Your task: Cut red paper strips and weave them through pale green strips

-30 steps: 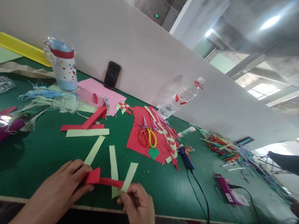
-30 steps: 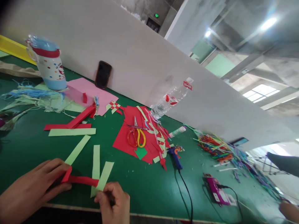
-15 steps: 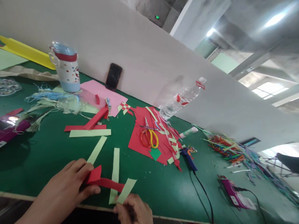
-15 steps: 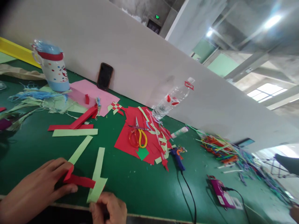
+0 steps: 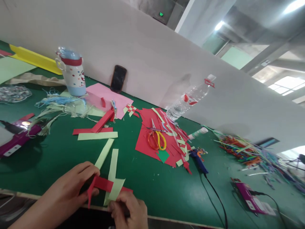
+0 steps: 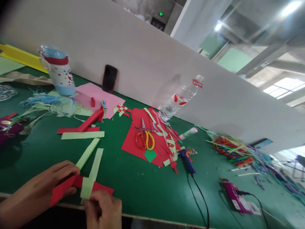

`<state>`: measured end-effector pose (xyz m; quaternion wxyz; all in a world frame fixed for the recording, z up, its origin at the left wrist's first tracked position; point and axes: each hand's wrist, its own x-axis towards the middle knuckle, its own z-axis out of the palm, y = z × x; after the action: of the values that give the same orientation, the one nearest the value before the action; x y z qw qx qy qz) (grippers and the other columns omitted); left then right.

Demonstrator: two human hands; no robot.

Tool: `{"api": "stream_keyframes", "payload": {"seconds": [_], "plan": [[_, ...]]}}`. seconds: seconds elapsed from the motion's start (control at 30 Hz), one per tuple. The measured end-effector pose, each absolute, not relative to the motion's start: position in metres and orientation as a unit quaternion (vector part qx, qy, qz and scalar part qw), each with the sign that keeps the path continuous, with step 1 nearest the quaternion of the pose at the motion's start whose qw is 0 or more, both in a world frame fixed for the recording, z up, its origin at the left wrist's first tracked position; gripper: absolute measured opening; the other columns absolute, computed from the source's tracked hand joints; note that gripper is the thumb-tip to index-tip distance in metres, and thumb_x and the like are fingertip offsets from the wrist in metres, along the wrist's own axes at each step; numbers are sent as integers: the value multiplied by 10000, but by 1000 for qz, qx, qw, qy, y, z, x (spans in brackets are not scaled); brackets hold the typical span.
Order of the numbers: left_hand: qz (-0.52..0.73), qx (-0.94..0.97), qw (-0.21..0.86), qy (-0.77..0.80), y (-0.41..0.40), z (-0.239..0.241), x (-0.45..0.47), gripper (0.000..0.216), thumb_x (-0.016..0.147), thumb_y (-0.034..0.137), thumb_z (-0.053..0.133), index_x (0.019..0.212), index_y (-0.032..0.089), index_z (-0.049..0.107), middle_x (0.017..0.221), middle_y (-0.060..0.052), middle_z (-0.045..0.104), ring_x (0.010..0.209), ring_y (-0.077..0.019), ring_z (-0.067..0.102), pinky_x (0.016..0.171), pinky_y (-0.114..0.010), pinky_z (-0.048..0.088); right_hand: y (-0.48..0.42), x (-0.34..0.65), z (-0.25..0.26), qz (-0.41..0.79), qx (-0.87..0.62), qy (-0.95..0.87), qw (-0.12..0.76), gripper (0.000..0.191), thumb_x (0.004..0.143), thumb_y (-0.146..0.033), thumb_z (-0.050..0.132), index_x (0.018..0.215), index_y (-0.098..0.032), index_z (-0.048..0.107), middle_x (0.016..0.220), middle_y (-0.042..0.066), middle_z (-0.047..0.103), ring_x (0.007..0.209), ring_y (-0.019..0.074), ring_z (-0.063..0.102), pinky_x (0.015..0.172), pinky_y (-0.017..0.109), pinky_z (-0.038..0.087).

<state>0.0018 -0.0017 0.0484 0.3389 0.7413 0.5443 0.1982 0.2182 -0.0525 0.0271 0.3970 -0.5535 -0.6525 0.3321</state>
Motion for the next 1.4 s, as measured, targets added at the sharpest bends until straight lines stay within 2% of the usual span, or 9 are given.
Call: {"api": "stream_keyframes", "payload": {"seconds": [0.2, 0.33, 0.53, 0.7, 0.97, 1.17, 1.3, 1.37, 1.4], "plan": [[204, 708, 446, 508, 4, 55, -6, 50, 878, 224, 527, 879, 258, 563, 934, 18, 607, 850, -144, 611, 782, -233, 489, -31, 198, 39, 431, -529, -613, 400, 144, 905, -306, 582, 857, -214, 682, 642, -4, 710, 517, 129, 661, 496, 163, 487], [209, 717, 416, 518, 5, 58, -3, 73, 844, 198, 547, 843, 261, 584, 917, 26, 612, 843, -144, 619, 771, -232, 490, -26, 193, 47, 436, -533, -613, 387, 128, 912, -280, 562, 856, -219, 659, 621, -15, 687, 517, 127, 655, 497, 161, 479], [219, 734, 382, 517, 3, 46, -3, 216, 798, 144, 580, 962, 274, 634, 989, 6, 621, 902, -158, 628, 813, -249, 491, -22, 215, 53, 283, -515, -729, 351, 110, 827, -149, 560, 818, -213, 649, 755, 18, 675, 655, 148, 666, 590, 194, 483], [204, 732, 401, 511, 3, 42, -7, 139, 878, 196, 555, 971, 282, 614, 1026, 12, 604, 935, -149, 611, 822, -238, 475, -20, 210, 49, 316, -533, -706, 344, 110, 803, -152, 543, 761, -206, 630, 641, -18, 629, 561, 124, 600, 515, 179, 422], [178, 733, 423, 502, 4, 47, -11, 186, 829, 131, 541, 954, 266, 568, 1004, 23, 571, 901, -137, 590, 784, -232, 455, -7, 193, 62, 400, -549, -669, 300, 83, 787, -162, 553, 770, -192, 629, 587, -34, 596, 488, 106, 541, 444, 170, 361], [193, 734, 419, 499, 3, 51, -12, 184, 886, 122, 458, 961, 270, 538, 990, 27, 563, 867, -115, 582, 774, -212, 460, -2, 193, 62, 424, -577, -641, 276, 85, 830, -206, 558, 745, -199, 566, 591, -27, 591, 496, 116, 568, 450, 174, 386], [282, 743, 353, 494, -4, 49, -15, 173, 991, 245, 402, 918, 265, 557, 944, 20, 607, 843, -106, 611, 763, -187, 481, 0, 193, 61, 454, -559, -624, 304, 206, 892, -350, 586, 756, -199, 555, 646, -7, 619, 548, 127, 598, 468, 179, 415], [327, 766, 272, 482, -10, 47, -17, 158, 983, 232, 439, 927, 266, 582, 946, 16, 641, 875, -108, 629, 780, -178, 487, -1, 196, 57, 465, -546, -623, 314, 145, 859, -320, 632, 914, -191, 597, 677, -13, 636, 576, 134, 618, 491, 182, 439], [341, 778, 227, 476, -13, 46, -18, 149, 972, 218, 463, 945, 269, 599, 964, 12, 659, 905, -114, 635, 798, -181, 489, -2, 198, 55, 460, -540, -629, 317, 254, 833, -281, 655, 1062, -187, 594, 697, -20, 647, 584, 135, 626, 505, 184, 451]]}}
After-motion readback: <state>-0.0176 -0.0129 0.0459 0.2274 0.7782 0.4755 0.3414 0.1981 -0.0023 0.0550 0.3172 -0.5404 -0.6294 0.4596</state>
